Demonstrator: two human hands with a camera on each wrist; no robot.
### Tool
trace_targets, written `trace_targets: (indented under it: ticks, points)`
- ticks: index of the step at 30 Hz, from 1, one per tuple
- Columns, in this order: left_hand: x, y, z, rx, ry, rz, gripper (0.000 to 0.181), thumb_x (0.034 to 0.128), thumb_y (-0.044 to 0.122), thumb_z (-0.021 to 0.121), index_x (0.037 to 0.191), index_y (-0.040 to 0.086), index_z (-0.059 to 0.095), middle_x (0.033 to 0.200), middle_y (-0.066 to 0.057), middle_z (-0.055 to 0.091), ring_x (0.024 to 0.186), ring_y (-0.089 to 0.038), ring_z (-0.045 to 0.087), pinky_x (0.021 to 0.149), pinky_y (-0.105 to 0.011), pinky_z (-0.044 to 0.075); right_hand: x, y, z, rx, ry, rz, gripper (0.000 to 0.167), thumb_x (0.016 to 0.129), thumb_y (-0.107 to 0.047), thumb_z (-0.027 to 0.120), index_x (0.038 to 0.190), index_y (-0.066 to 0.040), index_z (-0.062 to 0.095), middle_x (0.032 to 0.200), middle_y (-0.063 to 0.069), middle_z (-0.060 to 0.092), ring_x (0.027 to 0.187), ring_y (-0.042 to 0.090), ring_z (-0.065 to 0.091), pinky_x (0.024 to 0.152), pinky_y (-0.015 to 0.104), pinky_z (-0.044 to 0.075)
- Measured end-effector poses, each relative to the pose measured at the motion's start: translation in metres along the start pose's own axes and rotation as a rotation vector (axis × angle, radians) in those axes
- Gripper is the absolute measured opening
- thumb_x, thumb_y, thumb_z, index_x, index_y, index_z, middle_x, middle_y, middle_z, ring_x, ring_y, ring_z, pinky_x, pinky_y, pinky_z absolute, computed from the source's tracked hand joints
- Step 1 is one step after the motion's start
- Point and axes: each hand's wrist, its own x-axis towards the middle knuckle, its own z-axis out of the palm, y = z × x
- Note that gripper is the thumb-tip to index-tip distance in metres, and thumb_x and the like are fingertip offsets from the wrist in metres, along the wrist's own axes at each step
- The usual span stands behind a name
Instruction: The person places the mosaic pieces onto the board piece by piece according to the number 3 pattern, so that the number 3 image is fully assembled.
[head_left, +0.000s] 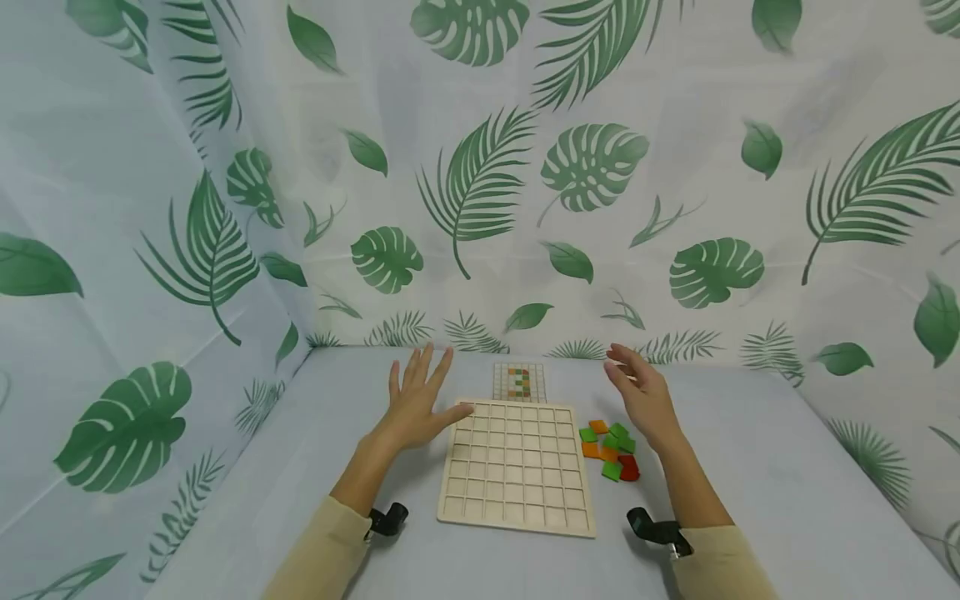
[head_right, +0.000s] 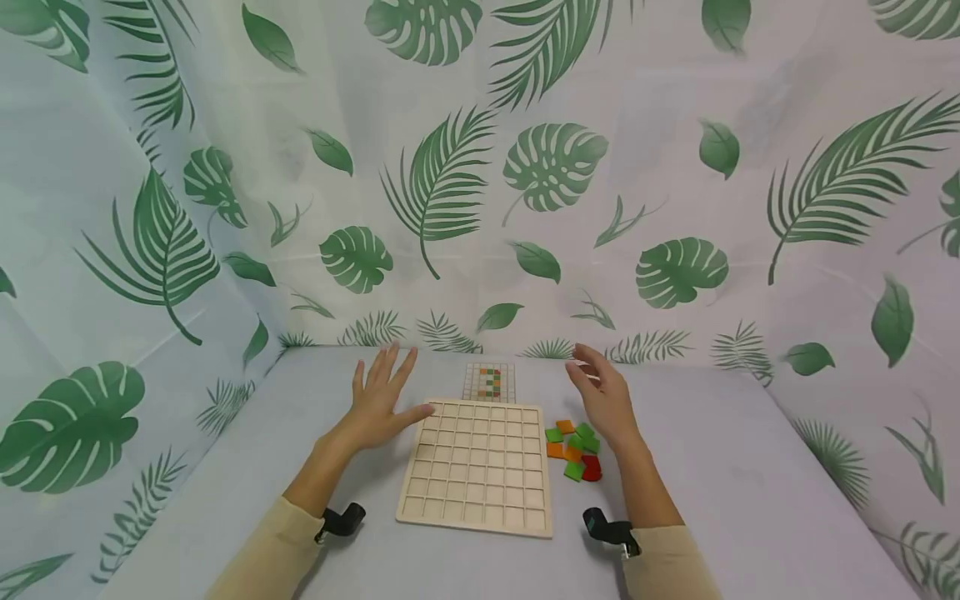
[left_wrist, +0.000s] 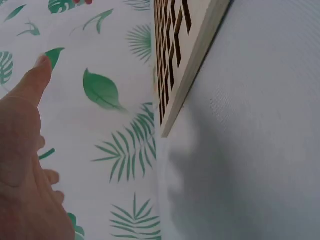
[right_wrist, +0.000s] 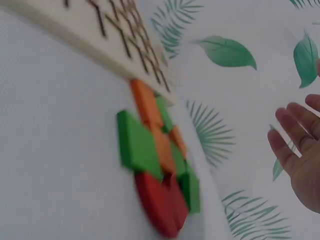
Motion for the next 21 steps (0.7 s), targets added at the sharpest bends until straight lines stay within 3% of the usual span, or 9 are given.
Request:
trace_targets:
  ticks: [3,5,11,16,21]
  points:
    - [-0.008,-0.004,-0.003,-0.030,-0.033,0.007,0.103,0.0954,0.069,0.059,0.169,0.027,0.001,0.177,-0.009,0.001,0.164,-0.033,-0.004,0.126,-0.065,-0.011,-0.006,0.008,-0.004,0.112,0.013,0.050,0.055,0.109,-0.041,0.053,0.154,-0.011,0.050,0.146,0.018,0.060,0.114,0.008,0.063,0.093,0.011,0.052]
    - [-0.013,-0.008,-0.004,-0.061,-0.069,0.007,0.105,0.0940,0.066,0.065,0.169,0.024,0.004,0.176,-0.010,0.008,0.163,-0.034,0.004,0.128,-0.064,-0.007,-0.009,0.014,-0.006,0.152,0.016,0.096,0.056,0.109,-0.042,0.053,0.153,-0.009,0.051,0.146,0.021,0.059,0.110,0.003,0.064,0.089,0.009,0.053]
    - [-0.026,-0.017,-0.001,-0.138,-0.294,-0.010,0.119,0.0831,0.065,0.079,0.169,0.024,0.007,0.175,-0.015,0.010,0.162,-0.037,0.013,0.128,-0.065,0.016,-0.020,0.027,-0.010,0.080,-0.019,0.221,0.057,0.106,-0.047,0.056,0.150,-0.010,0.055,0.147,0.018,0.059,0.118,0.018,0.060,0.091,0.010,0.048]
    - [-0.030,-0.018,0.007,-0.172,-0.404,-0.023,0.126,0.0788,0.065,0.082,0.169,0.023,0.006,0.175,-0.019,0.007,0.162,-0.037,0.010,0.128,-0.061,0.020,-0.025,0.039,-0.008,0.007,-0.072,0.252,0.059,0.105,-0.048,0.059,0.150,-0.010,0.056,0.144,0.017,0.061,0.125,0.029,0.056,0.104,0.030,0.046]
    - [-0.033,-0.018,0.013,-0.169,-0.429,-0.026,0.129,0.0766,0.066,0.083,0.169,0.023,0.005,0.175,-0.020,0.008,0.162,-0.037,0.012,0.129,-0.057,0.021,-0.031,0.046,-0.004,-0.044,-0.131,0.235,0.052,0.107,-0.038,0.058,0.151,-0.010,0.054,0.148,0.020,0.057,0.130,0.040,0.056,0.113,0.056,0.046]
